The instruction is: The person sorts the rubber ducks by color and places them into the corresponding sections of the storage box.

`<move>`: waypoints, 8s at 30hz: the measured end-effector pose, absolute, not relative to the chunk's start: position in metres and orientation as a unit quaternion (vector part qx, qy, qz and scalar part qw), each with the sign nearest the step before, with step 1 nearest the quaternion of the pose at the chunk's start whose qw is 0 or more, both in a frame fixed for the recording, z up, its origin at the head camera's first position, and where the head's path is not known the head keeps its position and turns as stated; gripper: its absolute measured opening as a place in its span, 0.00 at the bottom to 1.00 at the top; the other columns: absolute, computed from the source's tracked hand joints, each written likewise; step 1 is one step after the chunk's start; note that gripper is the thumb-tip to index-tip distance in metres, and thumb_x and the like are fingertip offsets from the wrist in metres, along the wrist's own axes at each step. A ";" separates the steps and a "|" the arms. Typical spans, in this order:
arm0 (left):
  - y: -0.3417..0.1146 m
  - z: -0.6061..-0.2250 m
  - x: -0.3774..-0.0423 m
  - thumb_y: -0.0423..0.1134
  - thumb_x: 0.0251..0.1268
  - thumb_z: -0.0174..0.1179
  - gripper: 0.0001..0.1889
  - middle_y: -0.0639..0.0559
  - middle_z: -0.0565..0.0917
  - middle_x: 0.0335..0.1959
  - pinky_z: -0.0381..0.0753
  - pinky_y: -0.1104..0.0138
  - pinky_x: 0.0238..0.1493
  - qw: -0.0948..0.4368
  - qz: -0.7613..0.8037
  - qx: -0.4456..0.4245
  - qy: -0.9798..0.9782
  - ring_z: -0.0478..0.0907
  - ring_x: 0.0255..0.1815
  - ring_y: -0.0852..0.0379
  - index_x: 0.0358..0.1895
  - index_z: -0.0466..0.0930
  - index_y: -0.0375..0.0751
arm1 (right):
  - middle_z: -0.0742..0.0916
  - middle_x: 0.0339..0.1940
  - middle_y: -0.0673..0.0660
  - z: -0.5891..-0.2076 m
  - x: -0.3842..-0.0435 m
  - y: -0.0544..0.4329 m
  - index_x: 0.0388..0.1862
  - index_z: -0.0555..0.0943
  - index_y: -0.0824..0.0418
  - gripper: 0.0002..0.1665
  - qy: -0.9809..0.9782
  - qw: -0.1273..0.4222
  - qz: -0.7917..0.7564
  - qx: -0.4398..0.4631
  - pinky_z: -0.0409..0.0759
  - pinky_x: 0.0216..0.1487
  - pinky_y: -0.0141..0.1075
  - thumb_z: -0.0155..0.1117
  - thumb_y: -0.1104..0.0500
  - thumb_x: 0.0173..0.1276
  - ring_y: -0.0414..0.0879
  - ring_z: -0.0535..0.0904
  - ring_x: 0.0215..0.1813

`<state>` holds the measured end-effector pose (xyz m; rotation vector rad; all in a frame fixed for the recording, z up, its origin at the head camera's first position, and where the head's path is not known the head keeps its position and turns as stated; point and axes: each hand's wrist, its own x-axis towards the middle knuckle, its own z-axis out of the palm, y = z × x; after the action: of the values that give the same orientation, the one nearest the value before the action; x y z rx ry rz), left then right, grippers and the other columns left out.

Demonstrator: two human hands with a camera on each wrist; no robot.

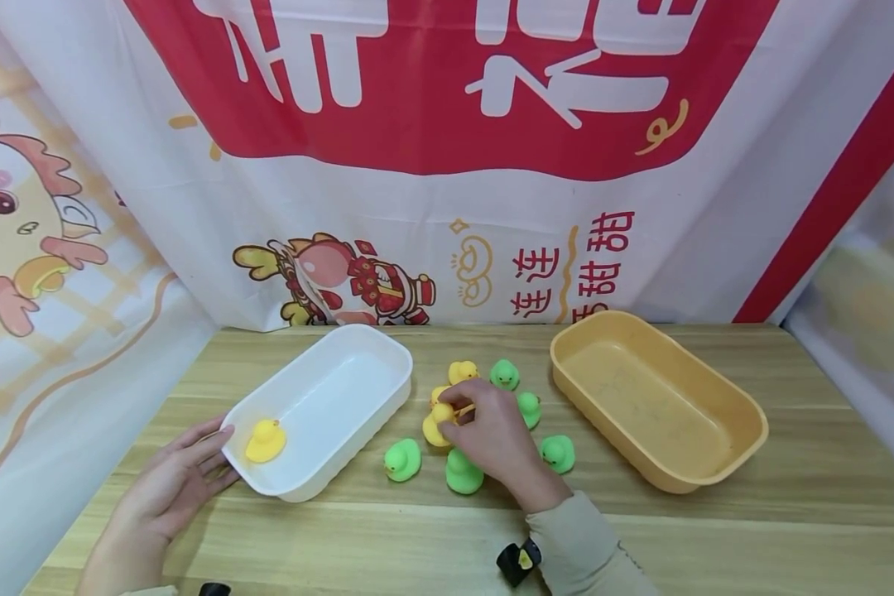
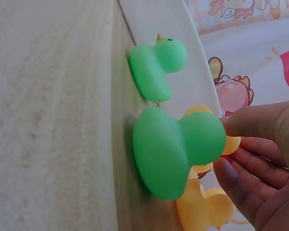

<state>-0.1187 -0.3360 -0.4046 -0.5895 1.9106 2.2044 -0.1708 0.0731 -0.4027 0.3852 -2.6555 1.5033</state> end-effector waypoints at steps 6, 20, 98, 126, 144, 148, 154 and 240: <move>-0.336 -0.405 -0.119 0.40 0.83 0.61 0.09 0.72 0.87 0.48 0.88 0.64 0.58 0.084 0.737 -0.197 0.641 0.86 0.54 0.68 0.56 0.80 0.62 | 0.92 0.49 0.53 -0.395 -0.170 0.076 0.47 0.91 0.53 0.15 -0.844 0.008 0.527 0.099 0.91 0.45 0.33 0.82 0.64 0.62 0.46 0.90 0.44; -0.335 -0.404 -0.119 0.41 0.83 0.61 0.09 0.71 0.86 0.48 0.88 0.64 0.58 0.082 0.738 -0.201 0.639 0.85 0.54 0.68 0.57 0.80 0.61 | 0.89 0.56 0.56 -0.380 -0.171 0.084 0.53 0.89 0.55 0.19 -0.789 -0.037 0.612 0.032 0.86 0.52 0.30 0.83 0.59 0.64 0.51 0.85 0.56; -0.333 -0.402 -0.119 0.49 0.82 0.63 0.39 0.66 0.83 0.58 0.87 0.65 0.62 0.079 0.712 -0.202 0.668 0.84 0.56 0.70 0.85 0.56 0.40 | 0.90 0.41 0.47 -0.364 -0.178 -0.065 0.43 0.89 0.52 0.14 -0.772 -0.149 0.593 0.176 0.83 0.51 0.31 0.84 0.63 0.61 0.41 0.83 0.46; -0.329 -0.404 -0.119 0.47 0.82 0.62 0.35 0.60 0.83 0.61 0.87 0.63 0.63 0.070 0.717 -0.204 0.662 0.85 0.56 0.67 0.82 0.61 0.37 | 0.87 0.34 0.45 -0.371 -0.197 -0.104 0.35 0.86 0.53 0.13 -0.838 -0.226 0.373 0.327 0.79 0.46 0.24 0.84 0.65 0.59 0.37 0.79 0.39; -0.331 -0.403 -0.118 0.48 0.83 0.61 0.35 0.60 0.82 0.62 0.87 0.65 0.62 0.068 0.718 -0.214 0.659 0.84 0.56 0.68 0.83 0.60 0.39 | 0.85 0.33 0.46 -0.372 -0.197 -0.110 0.36 0.84 0.53 0.17 -0.846 -0.216 0.353 0.338 0.78 0.43 0.24 0.87 0.63 0.58 0.37 0.78 0.38; -0.330 -0.403 -0.118 0.48 0.82 0.62 0.35 0.61 0.82 0.60 0.87 0.65 0.62 0.068 0.719 -0.215 0.658 0.84 0.57 0.68 0.82 0.60 0.39 | 0.86 0.34 0.46 -0.370 -0.199 -0.107 0.36 0.84 0.53 0.16 -0.841 -0.234 0.358 0.331 0.78 0.44 0.24 0.87 0.62 0.58 0.38 0.78 0.39; -0.330 -0.403 -0.118 0.49 0.82 0.63 0.36 0.61 0.81 0.62 0.87 0.66 0.61 0.070 0.715 -0.220 0.660 0.83 0.57 0.68 0.83 0.60 0.41 | 0.87 0.34 0.46 -0.372 -0.202 -0.104 0.36 0.85 0.53 0.15 -0.828 -0.255 0.392 0.308 0.79 0.44 0.25 0.86 0.62 0.59 0.39 0.80 0.39; -0.335 -0.412 -0.119 0.46 0.84 0.60 0.10 0.68 0.87 0.46 0.88 0.67 0.59 0.072 0.724 -0.208 0.653 0.85 0.53 0.67 0.60 0.76 0.54 | 0.91 0.44 0.55 -0.385 -0.191 0.064 0.46 0.88 0.57 0.13 -0.847 0.004 0.527 0.064 0.83 0.37 0.34 0.81 0.63 0.64 0.45 0.84 0.41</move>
<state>-0.1188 -0.3346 -0.4125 -0.6263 1.9625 2.1763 -0.1914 0.0640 -0.3848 0.1994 -2.6551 1.6518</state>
